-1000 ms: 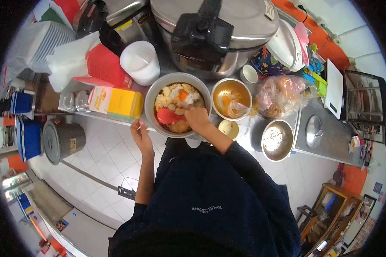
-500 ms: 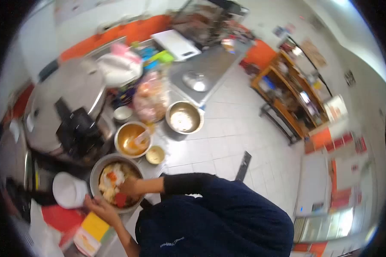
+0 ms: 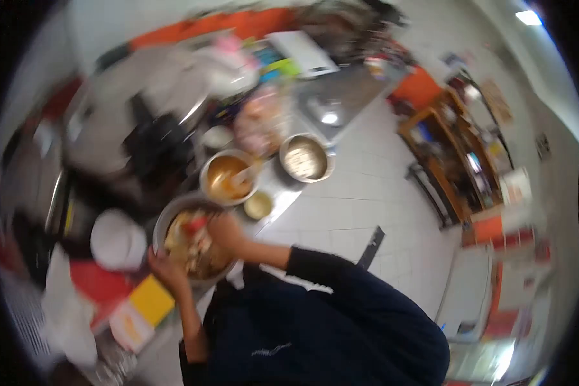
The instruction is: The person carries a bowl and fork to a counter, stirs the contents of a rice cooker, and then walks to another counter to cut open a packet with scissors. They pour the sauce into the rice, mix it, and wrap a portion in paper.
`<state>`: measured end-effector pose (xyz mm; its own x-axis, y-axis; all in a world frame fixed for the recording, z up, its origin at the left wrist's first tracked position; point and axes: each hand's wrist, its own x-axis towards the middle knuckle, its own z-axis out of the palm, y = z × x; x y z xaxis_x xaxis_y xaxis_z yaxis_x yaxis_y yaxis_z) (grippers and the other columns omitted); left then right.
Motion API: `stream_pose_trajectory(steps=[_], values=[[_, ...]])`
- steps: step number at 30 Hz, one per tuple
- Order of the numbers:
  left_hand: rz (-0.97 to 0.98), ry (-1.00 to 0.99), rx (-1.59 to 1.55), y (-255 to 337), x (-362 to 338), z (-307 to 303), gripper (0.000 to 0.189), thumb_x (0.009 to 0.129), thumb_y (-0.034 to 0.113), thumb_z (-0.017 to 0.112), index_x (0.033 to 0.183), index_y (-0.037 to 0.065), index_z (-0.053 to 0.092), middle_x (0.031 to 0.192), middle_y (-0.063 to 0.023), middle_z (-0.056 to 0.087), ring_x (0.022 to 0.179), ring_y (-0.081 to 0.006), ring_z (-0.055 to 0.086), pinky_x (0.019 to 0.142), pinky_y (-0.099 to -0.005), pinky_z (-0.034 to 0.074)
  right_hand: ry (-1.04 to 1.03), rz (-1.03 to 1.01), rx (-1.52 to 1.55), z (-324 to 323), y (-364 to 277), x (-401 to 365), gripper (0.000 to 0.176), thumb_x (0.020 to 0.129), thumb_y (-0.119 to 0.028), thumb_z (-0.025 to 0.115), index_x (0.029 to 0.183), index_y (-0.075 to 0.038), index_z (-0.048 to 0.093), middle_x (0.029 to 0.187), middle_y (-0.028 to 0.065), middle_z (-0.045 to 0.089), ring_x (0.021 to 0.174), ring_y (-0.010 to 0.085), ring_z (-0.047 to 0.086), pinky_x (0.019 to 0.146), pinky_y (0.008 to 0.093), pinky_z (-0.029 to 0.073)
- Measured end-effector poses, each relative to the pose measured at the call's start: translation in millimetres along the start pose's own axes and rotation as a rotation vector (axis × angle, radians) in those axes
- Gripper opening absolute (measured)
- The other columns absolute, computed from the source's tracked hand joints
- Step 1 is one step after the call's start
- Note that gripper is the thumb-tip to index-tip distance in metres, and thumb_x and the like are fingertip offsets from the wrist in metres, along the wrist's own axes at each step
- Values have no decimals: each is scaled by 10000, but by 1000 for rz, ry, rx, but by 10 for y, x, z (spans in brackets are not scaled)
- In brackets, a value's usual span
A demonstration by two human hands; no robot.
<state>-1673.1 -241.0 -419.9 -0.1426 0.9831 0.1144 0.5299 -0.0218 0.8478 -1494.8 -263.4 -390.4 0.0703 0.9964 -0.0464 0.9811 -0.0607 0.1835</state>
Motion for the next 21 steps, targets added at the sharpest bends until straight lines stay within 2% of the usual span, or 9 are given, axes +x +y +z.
stream_pose_trajectory(steps=[3, 5, 7, 9, 10, 11, 14, 16, 21], values=[[-8, 11, -41, 40, 2, -34, 386, 950, 222, 402, 1237, -35, 421, 1210, -217, 496, 1096, -347, 484, 952, -379, 354, -87, -313, -35, -104, -13, -40, 177, 730, -156, 545, 845, -50, 629, 748, 67, 613, 637, 165, 606, 483, 304, 432], [7, 77, -143, -84, -26, 48, 365, 954, 209, 408, 1238, -22, 413, 1197, -210, 506, 1082, -334, 505, 938, -376, 370, 159, -342, -224, 123, -277, -104, 277, 722, -167, 558, 940, -11, 628, 767, 94, 621, 645, 175, 614, 497, 291, 457], [-46, 106, -256, -53, -50, 12, 355, 958, 200, 406, 1238, -17, 410, 1187, -206, 512, 1082, -320, 512, 928, -369, 383, -19, -408, -101, 86, -323, -128, 310, 715, -166, 563, 968, 4, 617, 759, 107, 622, 636, 195, 620, 499, 308, 465], [-112, 100, -318, -8, -51, 6, 361, 960, 207, 404, 1238, -23, 405, 1182, -210, 510, 1079, -311, 516, 919, -357, 393, -95, -350, 61, 75, -87, 39, 131, 705, -146, 563, 732, -80, 673, 595, 96, 607, 549, 234, 619, 477, 355, 470], [-120, 97, -320, 9, -56, -20, 364, 961, 212, 402, 1235, -29, 403, 1166, -220, 516, 1066, -312, 525, 912, -359, 398, -146, -215, 115, -53, -13, 110, 89, 696, -156, 594, 669, -112, 666, 690, 106, 649, 610, 228, 646, 510, 347, 488], [-115, 110, -312, -32, -60, -10, 365, 962, 215, 402, 1231, -31, 403, 1156, -222, 521, 1059, -311, 530, 907, -358, 400, 15, -208, 213, -197, 96, 80, 114, 705, -157, 583, 631, -106, 654, 683, 124, 644, 586, 232, 641, 497, 366, 485], [-122, 143, -319, -76, -69, 16, 363, 962, 220, 403, 1225, -29, 406, 1142, -221, 530, 1055, -308, 535, 898, -355, 403, -69, -248, 60, -339, -70, -107, 108, 684, -154, 584, 637, -81, 648, 597, 106, 595, 569, 248, 630, 481, 365, 485], [-119, 153, -342, -46, -52, 35, 359, 962, 223, 405, 1222, -25, 409, 1138, -217, 534, 1058, -306, 534, 895, -352, 404, 346, -355, -48, 171, -336, -235, 122, 663, -168, 591, 656, -66, 657, 571, 90, 567, 537, 261, 618, 486, 350, 491], [-176, 154, -376, -9, -44, -3, 367, 968, 284, 391, 1228, 27, 425, 1071, -180, 549, 991, -274, 536, 877, -345, 395, -88, -183, 158, -491, 74, 134, 139, 740, -170, 565, 685, -100, 672, 659, 97, 652, 613, 217, 656, 531, 360, 510]])
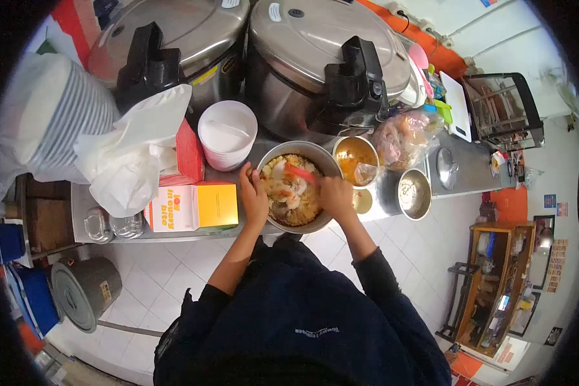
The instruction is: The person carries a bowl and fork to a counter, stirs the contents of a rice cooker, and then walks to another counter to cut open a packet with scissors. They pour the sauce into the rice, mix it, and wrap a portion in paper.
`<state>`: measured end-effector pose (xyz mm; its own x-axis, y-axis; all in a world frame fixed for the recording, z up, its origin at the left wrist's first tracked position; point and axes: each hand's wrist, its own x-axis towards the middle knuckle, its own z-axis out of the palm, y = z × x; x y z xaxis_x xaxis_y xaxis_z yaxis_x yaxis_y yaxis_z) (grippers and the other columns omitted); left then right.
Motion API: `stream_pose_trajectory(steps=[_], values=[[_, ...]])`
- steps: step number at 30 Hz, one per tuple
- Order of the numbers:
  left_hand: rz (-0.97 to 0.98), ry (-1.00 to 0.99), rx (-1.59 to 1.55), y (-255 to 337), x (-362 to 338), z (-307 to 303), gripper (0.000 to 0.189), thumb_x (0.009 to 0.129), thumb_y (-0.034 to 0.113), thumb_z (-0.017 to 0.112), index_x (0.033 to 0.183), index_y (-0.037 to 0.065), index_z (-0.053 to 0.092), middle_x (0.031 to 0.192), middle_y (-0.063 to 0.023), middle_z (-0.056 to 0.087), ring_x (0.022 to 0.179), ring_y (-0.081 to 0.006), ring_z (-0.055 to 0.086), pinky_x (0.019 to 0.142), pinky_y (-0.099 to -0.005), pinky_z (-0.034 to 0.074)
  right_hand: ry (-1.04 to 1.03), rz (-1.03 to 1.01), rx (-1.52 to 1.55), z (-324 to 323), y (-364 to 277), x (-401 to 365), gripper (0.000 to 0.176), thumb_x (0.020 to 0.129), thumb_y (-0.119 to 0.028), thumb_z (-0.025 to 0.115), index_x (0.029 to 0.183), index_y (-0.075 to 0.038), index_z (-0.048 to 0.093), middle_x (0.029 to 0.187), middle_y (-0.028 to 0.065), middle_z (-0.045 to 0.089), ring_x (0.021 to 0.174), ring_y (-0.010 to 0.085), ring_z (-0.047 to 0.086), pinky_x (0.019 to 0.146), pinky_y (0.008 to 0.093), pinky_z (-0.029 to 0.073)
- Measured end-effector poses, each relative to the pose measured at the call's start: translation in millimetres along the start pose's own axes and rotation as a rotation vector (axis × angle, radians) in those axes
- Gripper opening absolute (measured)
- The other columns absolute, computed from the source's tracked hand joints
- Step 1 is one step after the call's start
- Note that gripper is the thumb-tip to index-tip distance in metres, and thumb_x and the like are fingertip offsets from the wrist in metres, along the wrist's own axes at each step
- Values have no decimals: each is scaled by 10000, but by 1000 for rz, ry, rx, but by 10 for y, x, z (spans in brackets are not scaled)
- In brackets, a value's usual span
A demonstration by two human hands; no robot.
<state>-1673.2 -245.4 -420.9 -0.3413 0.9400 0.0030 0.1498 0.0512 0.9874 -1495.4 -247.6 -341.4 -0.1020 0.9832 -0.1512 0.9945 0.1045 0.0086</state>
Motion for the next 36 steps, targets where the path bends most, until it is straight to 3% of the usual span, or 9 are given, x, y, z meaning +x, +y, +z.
stream_pose_trajectory(steps=[5, 12, 14, 17, 21, 22, 25, 33, 36], values=[[32, -6, 6, -21, -8, 27, 338, 960, 214, 416, 1223, 2, 412, 1041, -186, 565, 955, -275, 559, 842, -349, 424, -92, -139, -169, 518, -304, -36, 123, 740, -183, 570, 735, -120, 676, 688, 99, 656, 607, 254, 650, 523, 368, 503], [-35, -11, 3, -18, -41, 2, 356, 967, 260, 391, 1228, 19, 428, 1129, -207, 534, 1043, -309, 525, 896, -356, 392, 21, 36, -51, 450, -191, 80, 134, 763, -154, 553, 755, -133, 685, 712, 122, 655, 609, 235, 654, 523, 356, 509], [-24, -3, 6, 37, 0, 18, 357, 968, 260, 389, 1226, 18, 430, 1132, -210, 534, 1051, -311, 523, 899, -359, 390, 85, -265, -166, 696, -384, 60, 129, 761, -171, 555, 736, -111, 667, 605, 124, 617, 586, 230, 642, 503, 367, 494], [-58, -12, -23, 30, -31, -16, 361, 969, 269, 386, 1225, 18, 434, 1125, -207, 536, 1050, -308, 523, 903, -359, 388, -57, -166, -88, 381, -360, 97, 135, 744, -145, 558, 672, -116, 669, 702, 108, 656, 621, 225, 656, 532, 345, 509], [-43, 0, -2, -12, -38, -7, 358, 970, 278, 381, 1220, 29, 442, 1133, -198, 535, 1055, -302, 519, 911, -354, 381, 98, -3, -144, 593, -107, 202, 140, 749, -162, 552, 682, -126, 670, 636, 110, 634, 588, 240, 647, 502, 358, 498], [-32, 7, 3, -3, -36, -7, 356, 970, 277, 381, 1216, 28, 444, 1135, -197, 536, 1058, -303, 518, 912, -354, 381, 153, -136, -220, 857, -92, 168, 138, 745, -159, 555, 676, -130, 671, 617, 114, 627, 562, 251, 640, 486, 365, 493], [-29, 17, -11, 35, -9, 16, 351, 971, 274, 379, 1205, 23, 448, 1135, -193, 536, 1061, -304, 515, 911, -354, 381, 89, -196, 15, 479, -140, 109, 140, 738, -156, 556, 651, -110, 656, 596, 120, 615, 544, 264, 630, 489, 368, 493], [-52, 59, -97, -14, -23, 17, 349, 975, 275, 360, 1177, 9, 463, 1126, -176, 536, 1065, -282, 499, 927, -344, 363, 96, -307, -210, 553, -427, -139, 104, 721, -186, 571, 686, -138, 657, 605, 91, 616, 553, 227, 627, 484, 367, 482], [-26, 89, -75, -48, -17, 28, 351, 976, 277, 353, 1168, 8, 468, 1130, -169, 531, 1067, -278, 493, 932, -343, 359, 33, -139, 76, 287, -149, 51, 154, 768, -211, 530, 769, -190, 683, 624, 112, 626, 571, 264, 634, 502, 392, 494]])
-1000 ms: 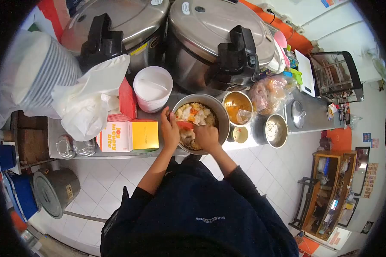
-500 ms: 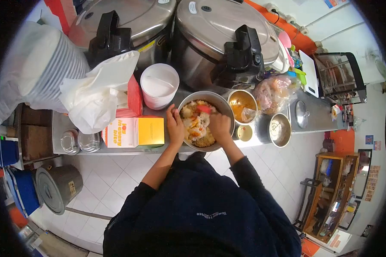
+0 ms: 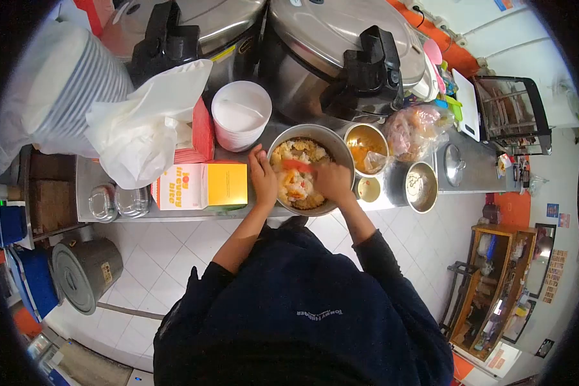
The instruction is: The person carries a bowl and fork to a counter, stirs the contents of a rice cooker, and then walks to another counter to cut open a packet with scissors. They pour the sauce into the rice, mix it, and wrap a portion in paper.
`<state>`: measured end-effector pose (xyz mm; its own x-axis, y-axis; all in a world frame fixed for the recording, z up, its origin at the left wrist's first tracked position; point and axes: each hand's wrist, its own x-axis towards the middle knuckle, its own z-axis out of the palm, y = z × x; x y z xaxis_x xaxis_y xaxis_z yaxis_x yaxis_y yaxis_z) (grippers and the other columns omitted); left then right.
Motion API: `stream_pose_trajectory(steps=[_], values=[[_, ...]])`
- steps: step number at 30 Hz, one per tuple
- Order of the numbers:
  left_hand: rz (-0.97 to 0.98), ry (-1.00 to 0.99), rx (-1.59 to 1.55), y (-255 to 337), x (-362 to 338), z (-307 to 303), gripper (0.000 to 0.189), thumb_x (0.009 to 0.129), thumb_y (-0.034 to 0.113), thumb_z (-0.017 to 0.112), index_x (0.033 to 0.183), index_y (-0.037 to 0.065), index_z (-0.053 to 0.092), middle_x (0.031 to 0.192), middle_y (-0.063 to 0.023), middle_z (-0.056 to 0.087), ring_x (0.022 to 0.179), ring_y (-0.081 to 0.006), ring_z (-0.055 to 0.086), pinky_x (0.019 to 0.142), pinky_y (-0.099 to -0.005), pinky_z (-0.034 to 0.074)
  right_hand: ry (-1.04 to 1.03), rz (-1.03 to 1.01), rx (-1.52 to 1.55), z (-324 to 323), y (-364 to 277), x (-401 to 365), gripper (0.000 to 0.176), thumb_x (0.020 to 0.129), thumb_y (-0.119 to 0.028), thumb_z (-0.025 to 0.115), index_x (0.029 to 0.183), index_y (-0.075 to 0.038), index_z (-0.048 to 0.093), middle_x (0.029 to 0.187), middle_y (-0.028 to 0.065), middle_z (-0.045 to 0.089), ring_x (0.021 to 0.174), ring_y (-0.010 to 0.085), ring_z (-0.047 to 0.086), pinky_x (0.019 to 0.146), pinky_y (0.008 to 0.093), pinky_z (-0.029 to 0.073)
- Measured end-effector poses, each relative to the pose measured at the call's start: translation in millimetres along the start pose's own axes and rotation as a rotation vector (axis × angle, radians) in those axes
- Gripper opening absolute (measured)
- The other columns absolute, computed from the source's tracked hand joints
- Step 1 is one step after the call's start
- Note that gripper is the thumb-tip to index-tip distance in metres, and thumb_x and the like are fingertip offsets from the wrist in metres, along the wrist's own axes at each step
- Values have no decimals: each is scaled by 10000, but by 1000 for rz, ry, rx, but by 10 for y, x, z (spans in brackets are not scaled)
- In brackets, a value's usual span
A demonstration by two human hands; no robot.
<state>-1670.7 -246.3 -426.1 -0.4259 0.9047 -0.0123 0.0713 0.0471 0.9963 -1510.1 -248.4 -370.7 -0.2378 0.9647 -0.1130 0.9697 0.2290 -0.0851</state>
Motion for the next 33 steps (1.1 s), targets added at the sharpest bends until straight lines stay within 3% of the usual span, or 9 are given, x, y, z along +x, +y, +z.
stream_pose_trajectory(steps=[3, 4, 9, 13, 17, 21, 28, 31, 33], values=[[-13, -16, -8, 25, -3, -15, 352, 977, 277, 349, 1162, 2, 469, 1142, -168, 519, 1070, -278, 486, 937, -346, 354, 66, 4, -258, 351, -126, -15, 177, 774, -227, 526, 828, -203, 692, 661, 119, 637, 608, 268, 643, 541, 402, 506], [-10, -15, -11, 42, 8, -8, 352, 977, 277, 349, 1162, 2, 469, 1142, -168, 519, 1070, -278, 486, 937, -346, 354, -182, 20, -181, 374, -189, 26, 180, 773, -235, 535, 859, -207, 692, 701, 118, 648, 665, 250, 653, 590, 396, 516], [37, 1, -3, 29, -12, -13, 300, 975, 215, 353, 1162, -3, 442, 1074, -171, 526, 991, -265, 518, 877, -337, 391, -119, -49, -4, -77, 164, 42, 177, 758, -227, 542, 765, -117, 681, 686, 131, 647, 646, 266, 654, 572, 405, 517], [20, 17, -45, -55, -9, 0, 299, 975, 217, 354, 1157, -4, 442, 1064, -167, 528, 985, -253, 521, 871, -336, 394, -385, -78, -234, -10, 30, -148, 193, 735, -220, 546, 739, -78, 678, 746, 147, 658, 697, 272, 656, 582, 415, 512], [-27, 51, -129, -93, -23, 19, 294, 975, 219, 356, 1136, -11, 444, 1048, -161, 527, 987, -247, 517, 878, -336, 388, -478, -101, 111, 534, 139, 15, 226, 773, -228, 511, 793, -99, 695, 770, 165, 650, 754, 322, 639, 642, 406, 492], [-6, 38, -101, -130, -6, 13, 338, 983, 271, 341, 1143, -5, 452, 1039, -149, 532, 981, -225, 508, 893, -326, 376, -727, -156, 531, -347, 169, 190, 305, 856, -290, 455, 896, -97, 687, 808, 191, 623, 887, 336, 589, 789, 384, 441], [28, 63, -108, -142, -19, 23, 312, 981, 250, 352, 1132, 0, 461, 1025, -143, 537, 969, -225, 514, 888, -327, 379, -421, -106, 193, -388, 459, 288, 277, 869, -255, 453, 877, -63, 653, 841, 179, 629, 761, 348, 606, 699, 403, 483], [15, 65, -88, -112, -10, 27, 309, 982, 248, 351, 1141, 4, 455, 1020, -138, 542, 962, -223, 519, 878, -323, 387, -164, -94, -55, 674, 364, 419, 276, 834, -196, 458, 901, -1, 641, 867, 200, 632, 749, 337, 632, 647, 408, 513], [-47, 23, -105, -82, -19, -8, 272, 975, 192, 357, 1139, -8, 439, 1039, -158, 520, 974, -245, 517, 876, -337, 390, -355, -16, -180, 637, -193, 308, 288, 811, -176, 463, 886, 41, 636, 862, 206, 635, 797, 324, 638, 670, 417, 524]])
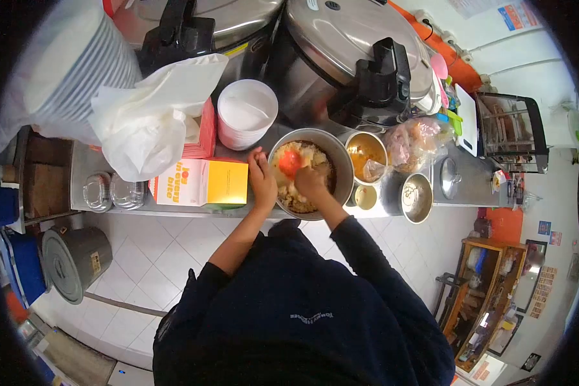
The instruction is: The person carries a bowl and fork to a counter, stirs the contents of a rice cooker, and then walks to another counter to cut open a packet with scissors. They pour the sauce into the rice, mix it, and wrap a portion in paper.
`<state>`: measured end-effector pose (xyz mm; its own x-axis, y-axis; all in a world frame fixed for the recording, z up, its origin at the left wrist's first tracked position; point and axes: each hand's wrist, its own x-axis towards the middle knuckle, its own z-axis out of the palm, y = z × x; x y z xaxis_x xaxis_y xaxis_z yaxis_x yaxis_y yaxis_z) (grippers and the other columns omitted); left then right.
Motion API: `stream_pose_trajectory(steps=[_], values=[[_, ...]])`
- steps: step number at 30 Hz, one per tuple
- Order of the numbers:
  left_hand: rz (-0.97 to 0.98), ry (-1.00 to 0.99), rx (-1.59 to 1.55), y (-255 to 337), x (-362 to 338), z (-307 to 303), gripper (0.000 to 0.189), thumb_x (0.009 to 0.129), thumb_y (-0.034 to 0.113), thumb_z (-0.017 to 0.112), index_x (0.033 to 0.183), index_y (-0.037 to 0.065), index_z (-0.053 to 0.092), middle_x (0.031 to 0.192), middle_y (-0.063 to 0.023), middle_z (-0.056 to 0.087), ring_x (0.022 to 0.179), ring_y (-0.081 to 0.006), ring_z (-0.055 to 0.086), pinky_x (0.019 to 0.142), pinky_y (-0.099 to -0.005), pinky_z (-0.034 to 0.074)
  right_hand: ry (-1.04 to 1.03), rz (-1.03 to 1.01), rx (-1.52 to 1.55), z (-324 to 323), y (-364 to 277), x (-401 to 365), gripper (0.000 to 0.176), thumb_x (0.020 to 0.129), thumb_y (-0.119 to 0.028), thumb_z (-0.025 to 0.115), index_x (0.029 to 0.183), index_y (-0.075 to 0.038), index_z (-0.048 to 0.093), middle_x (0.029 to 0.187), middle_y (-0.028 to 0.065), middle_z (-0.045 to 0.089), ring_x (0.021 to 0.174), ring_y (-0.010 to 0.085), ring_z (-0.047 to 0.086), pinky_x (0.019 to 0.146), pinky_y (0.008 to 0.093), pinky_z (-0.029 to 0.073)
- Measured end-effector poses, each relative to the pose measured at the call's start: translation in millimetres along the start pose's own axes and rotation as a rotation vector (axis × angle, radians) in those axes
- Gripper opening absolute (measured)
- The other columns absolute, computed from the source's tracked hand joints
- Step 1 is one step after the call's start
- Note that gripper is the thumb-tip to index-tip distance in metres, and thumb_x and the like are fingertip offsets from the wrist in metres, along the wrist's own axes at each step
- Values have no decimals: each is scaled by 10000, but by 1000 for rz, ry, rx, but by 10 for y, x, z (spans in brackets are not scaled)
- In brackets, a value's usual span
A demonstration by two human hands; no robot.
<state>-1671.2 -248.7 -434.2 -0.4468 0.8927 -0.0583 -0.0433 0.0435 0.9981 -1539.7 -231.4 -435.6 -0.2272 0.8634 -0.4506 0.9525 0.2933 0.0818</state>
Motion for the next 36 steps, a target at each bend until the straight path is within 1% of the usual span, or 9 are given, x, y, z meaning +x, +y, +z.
stream_pose_trajectory(steps=[3, 8, 12, 17, 20, 25, 31, 33, 36], values=[[26, 18, 21, -35, -6, 8, 276, 977, 198, 357, 1147, -6, 435, 1016, -157, 526, 966, -245, 521, 872, -339, 391, 18, -19, -145, -110, 129, -140, 223, 807, -176, 495, 898, -39, 644, 919, 178, 640, 838, 281, 654, 651, 409, 539], [-16, -2, 49, 58, -4, 0, 267, 977, 187, 354, 1150, -1, 431, 1069, -173, 518, 997, -261, 516, 895, -327, 382, 115, 95, 147, -650, 655, -199, 231, 783, -190, 496, 824, -28, 656, 791, 144, 655, 714, 321, 651, 602, 441, 531], [34, 17, 85, -8, 18, 26, 269, 976, 190, 358, 1154, 2, 431, 1098, -178, 513, 1032, -266, 508, 910, -331, 373, 155, -81, -97, 627, 216, 195, 203, 774, -184, 503, 774, -55, 660, 789, 164, 655, 697, 313, 656, 578, 445, 527], [39, 16, 65, 44, 6, 11, 281, 973, 202, 371, 1154, -4, 431, 1076, -172, 517, 1012, -271, 507, 903, -337, 375, 177, -149, -82, -570, 495, -275, 174, 783, -158, 488, 752, -88, 644, 793, 139, 654, 689, 268, 654, 522, 413, 503], [41, 16, 99, 18, 14, 0, 282, 974, 204, 367, 1150, -6, 431, 1070, -167, 512, 991, -265, 509, 893, -338, 379, 335, -124, -253, -520, 690, -265, 144, 771, -161, 509, 754, -101, 639, 736, 125, 648, 632, 259, 644, 501, 402, 491], [29, 29, 61, 1, -4, 4, 269, 971, 194, 374, 1142, -2, 442, 1064, -152, 513, 975, -244, 516, 880, -336, 387, 113, -205, -124, -211, 265, -418, 185, 796, -145, 496, 706, -92, 648, 689, 127, 650, 610, 268, 642, 547, 384, 508], [23, 42, 32, -13, 5, 35, 257, 968, 185, 379, 1131, -1, 451, 1053, -147, 522, 972, -246, 532, 867, -328, 401, -45, -366, 534, 428, 620, -38, 241, 846, -252, 517, 791, -58, 647, 718, 164, 647, 597, 253, 630, 495, 370, 468], [39, 48, 38, -17, 12, 31, 255, 968, 183, 381, 1128, -3, 453, 1048, -149, 528, 968, -246, 538, 863, -329, 406, -510, 221, 1246, -135, 632, -228, 336, 873, -330, 501, 830, -29, 643, 725, 186, 630, 618, 263, 615, 507, 378, 448], [38, 49, 31, -44, 14, 35, 255, 967, 182, 383, 1129, -3, 453, 1045, -152, 528, 967, -246, 537, 865, -330, 406, -409, 150, 1251, -453, 830, -393, 384, 892, -368, 472, 845, -33, 652, 685, 150, 612, 608, 228, 607, 491, 361, 437]])
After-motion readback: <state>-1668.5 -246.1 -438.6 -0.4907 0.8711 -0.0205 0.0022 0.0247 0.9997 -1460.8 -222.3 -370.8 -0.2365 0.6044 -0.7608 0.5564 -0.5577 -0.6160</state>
